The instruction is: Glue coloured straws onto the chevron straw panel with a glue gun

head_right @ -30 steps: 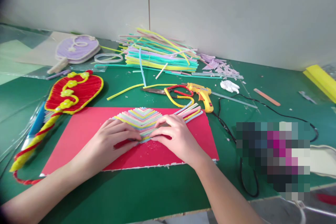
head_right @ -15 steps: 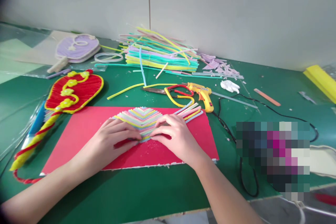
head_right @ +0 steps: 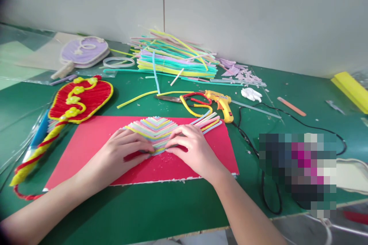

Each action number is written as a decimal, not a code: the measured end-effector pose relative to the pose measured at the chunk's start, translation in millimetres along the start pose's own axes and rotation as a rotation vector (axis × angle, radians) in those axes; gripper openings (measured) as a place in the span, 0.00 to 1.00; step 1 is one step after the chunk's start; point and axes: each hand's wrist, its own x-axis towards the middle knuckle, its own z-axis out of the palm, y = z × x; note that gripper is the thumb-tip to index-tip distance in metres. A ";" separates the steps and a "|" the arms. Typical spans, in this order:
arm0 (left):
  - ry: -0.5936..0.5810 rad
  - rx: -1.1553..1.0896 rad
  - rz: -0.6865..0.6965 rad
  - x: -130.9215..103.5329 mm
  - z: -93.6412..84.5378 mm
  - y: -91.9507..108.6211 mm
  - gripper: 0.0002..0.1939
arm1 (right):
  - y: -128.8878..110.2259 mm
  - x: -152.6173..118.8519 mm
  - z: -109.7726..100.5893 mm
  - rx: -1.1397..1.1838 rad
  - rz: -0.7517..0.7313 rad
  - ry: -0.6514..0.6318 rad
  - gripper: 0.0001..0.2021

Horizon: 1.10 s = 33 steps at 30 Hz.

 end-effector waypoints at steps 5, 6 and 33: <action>-0.005 -0.003 -0.001 -0.2 0.4 -0.1 0.06 | -0.9 0.4 1.2 -0.001 -0.007 0.003 0.03; -0.006 -0.006 0.001 -0.3 -0.3 -0.2 0.05 | -0.9 0.3 0.2 0.009 -0.008 0.004 0.03; 0.058 0.006 0.039 -3.1 -14.8 -10.9 0.08 | 33.5 -7.6 -29.2 0.083 0.118 0.049 0.02</action>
